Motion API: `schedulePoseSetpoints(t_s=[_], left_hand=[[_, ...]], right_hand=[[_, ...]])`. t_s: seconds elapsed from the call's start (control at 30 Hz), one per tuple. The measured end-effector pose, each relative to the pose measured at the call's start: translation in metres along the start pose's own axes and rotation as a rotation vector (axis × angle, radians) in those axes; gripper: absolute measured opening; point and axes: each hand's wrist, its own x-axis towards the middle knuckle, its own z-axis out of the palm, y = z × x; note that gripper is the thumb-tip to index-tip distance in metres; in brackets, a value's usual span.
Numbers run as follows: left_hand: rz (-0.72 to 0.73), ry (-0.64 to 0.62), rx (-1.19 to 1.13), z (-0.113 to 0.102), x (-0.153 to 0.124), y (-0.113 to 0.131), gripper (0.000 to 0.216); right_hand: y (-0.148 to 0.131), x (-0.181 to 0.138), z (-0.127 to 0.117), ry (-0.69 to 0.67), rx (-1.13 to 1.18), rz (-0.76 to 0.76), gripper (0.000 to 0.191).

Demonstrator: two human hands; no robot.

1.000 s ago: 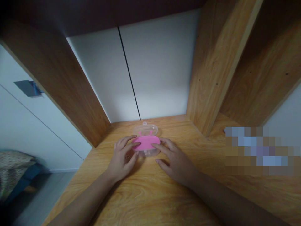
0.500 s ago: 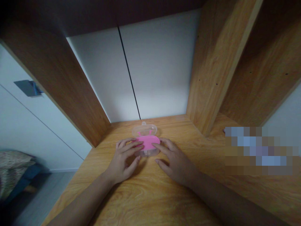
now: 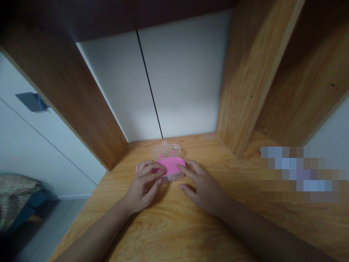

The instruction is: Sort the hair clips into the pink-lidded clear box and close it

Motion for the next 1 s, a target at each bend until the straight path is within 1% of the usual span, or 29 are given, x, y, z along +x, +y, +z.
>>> schedulePoseSetpoints(t_s=[0.1, 0.23, 0.43, 0.67, 0.77, 0.87, 1.0], left_hand=[[-0.014, 0.017, 0.063, 0.0012, -0.0006, -0.0019, 0.029], [-0.043, 0.005, 0.133, 0.0029, -0.0002, -0.0015, 0.028], [-0.165, 0.01, 0.078, 0.0082, -0.0013, -0.0003, 0.012], [-0.202, 0.029, 0.002, 0.0073, 0.0004, 0.0025, 0.005], [-0.223, 0.049, -0.018, 0.0059, 0.0007, 0.0014, 0.006], [-0.228, 0.043, -0.006, 0.0052, 0.0002, -0.0005, 0.006], [-0.166, 0.023, 0.049, 0.0045, -0.0007, -0.0001, 0.021]], right_hand=[[-0.001, 0.0, -0.0008, -0.005, 0.0, 0.01, 0.058], [-0.0042, 0.0006, -0.0023, -0.011, 0.001, 0.01, 0.057], [-0.0064, 0.0005, -0.003, -0.013, 0.017, 0.004, 0.055], [-0.007, 0.0004, -0.0032, -0.024, 0.008, -0.01, 0.056], [-0.0066, 0.0001, -0.0034, -0.017, 0.006, -0.009, 0.057], [-0.0055, -0.0003, -0.003, -0.01, 0.013, -0.012, 0.058], [-0.0052, -0.0002, -0.0028, -0.002, 0.019, -0.011, 0.058]])
